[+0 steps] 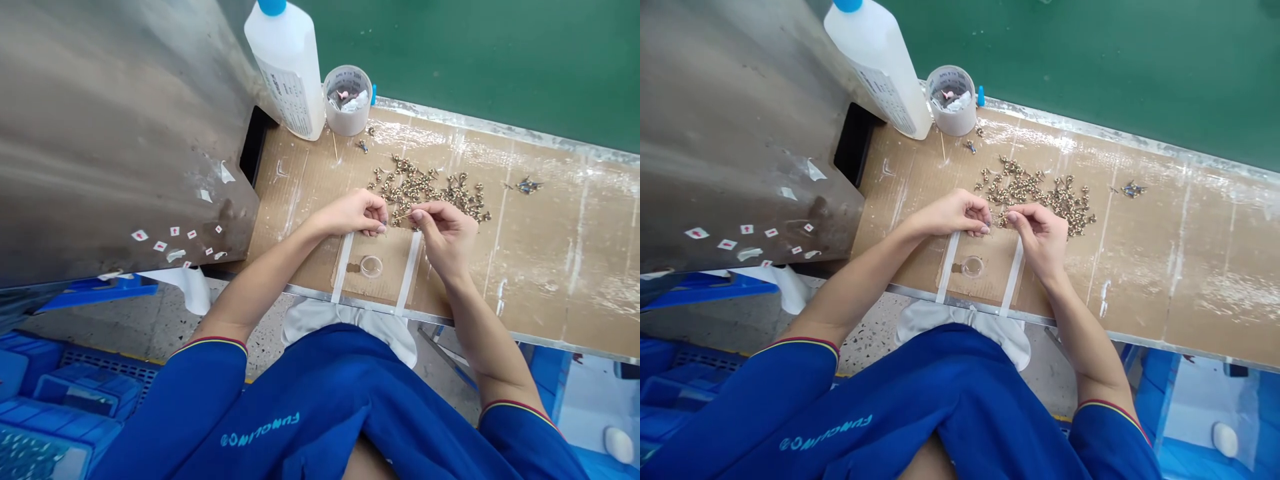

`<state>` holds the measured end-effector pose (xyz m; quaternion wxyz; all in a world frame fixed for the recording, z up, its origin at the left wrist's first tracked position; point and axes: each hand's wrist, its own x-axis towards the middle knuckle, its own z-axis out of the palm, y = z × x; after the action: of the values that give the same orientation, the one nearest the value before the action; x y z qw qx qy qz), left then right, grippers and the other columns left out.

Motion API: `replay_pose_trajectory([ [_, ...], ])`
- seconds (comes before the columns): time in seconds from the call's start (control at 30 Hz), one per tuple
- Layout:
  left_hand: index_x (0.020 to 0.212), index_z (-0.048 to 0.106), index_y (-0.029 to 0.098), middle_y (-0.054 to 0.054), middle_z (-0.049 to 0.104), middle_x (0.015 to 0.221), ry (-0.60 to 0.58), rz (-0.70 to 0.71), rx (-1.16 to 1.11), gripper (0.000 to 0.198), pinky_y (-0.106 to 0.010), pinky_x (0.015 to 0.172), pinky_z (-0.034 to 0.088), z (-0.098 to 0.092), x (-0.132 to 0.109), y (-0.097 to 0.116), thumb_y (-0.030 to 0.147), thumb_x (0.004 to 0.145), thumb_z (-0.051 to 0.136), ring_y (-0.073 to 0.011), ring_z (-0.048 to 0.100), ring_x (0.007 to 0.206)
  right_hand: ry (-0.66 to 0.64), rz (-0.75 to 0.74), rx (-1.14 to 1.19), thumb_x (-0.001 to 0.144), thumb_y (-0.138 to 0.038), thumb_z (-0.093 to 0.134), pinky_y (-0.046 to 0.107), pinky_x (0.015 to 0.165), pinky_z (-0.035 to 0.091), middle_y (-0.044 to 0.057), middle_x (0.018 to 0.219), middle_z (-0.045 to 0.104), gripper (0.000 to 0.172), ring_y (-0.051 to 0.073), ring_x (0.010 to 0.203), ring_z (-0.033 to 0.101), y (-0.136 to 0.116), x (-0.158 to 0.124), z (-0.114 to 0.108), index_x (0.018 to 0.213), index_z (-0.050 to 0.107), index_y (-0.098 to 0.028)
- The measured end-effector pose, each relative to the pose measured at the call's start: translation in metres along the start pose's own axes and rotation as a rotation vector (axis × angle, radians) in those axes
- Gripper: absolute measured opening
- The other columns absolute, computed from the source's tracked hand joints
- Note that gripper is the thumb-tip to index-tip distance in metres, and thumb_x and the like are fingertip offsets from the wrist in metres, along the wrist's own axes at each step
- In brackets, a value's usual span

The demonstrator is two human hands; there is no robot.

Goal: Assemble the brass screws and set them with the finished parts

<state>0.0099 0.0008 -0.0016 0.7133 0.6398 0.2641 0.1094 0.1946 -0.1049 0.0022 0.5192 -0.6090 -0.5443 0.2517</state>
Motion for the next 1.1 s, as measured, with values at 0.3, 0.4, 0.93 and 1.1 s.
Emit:
replay_pose_trajectory([
  [0.3,0.076,0.065,0.009,-0.002,0.07,0.064,0.003,0.035,0.079,0.012,-0.016,0.055,0.051,0.0009,-0.0006,-0.002,0.007,0.077,0.077,-0.0081,0.066,0.056,-0.041,0.039,0.019,0.089,-0.051,0.077,0.028,0.061,0.059,0.001,0.077,0.076,0.028,0.015,0.067,0.071,0.0029,-0.0011,0.0035,0.085,0.078,-0.023],
  [0.4,0.075,0.064,0.009,-0.001,0.069,0.064,-0.006,0.055,0.084,0.013,-0.014,0.053,0.05,0.0011,-0.0005,-0.0022,0.006,0.076,0.076,-0.0071,0.066,0.056,-0.049,0.04,0.024,0.088,-0.051,0.078,0.029,0.064,0.061,0.002,0.078,0.077,0.027,0.016,0.069,0.073,0.0029,-0.0013,0.0036,0.086,0.078,-0.023],
  [0.93,0.075,0.065,0.01,-0.001,0.069,0.064,-0.013,0.078,0.13,0.008,-0.018,0.058,0.049,0.0005,-0.0008,-0.0025,0.006,0.075,0.073,-0.008,0.064,0.057,-0.106,-0.016,-0.087,0.09,-0.052,0.074,0.032,0.068,0.06,0.003,0.081,0.079,0.028,0.019,0.073,0.074,0.0001,-0.0005,0.0014,0.085,0.077,-0.024],
  [1.1,0.074,0.067,0.011,0.0,0.069,0.064,-0.022,0.093,0.159,0.007,-0.019,0.059,0.047,-0.0001,-0.001,-0.0007,0.008,0.075,0.073,-0.0082,0.064,0.058,-0.145,-0.068,-0.099,0.093,-0.05,0.071,0.032,0.067,0.058,0.003,0.08,0.078,0.028,0.019,0.072,0.072,-0.0028,-0.0004,0.0019,0.082,0.075,-0.025],
])
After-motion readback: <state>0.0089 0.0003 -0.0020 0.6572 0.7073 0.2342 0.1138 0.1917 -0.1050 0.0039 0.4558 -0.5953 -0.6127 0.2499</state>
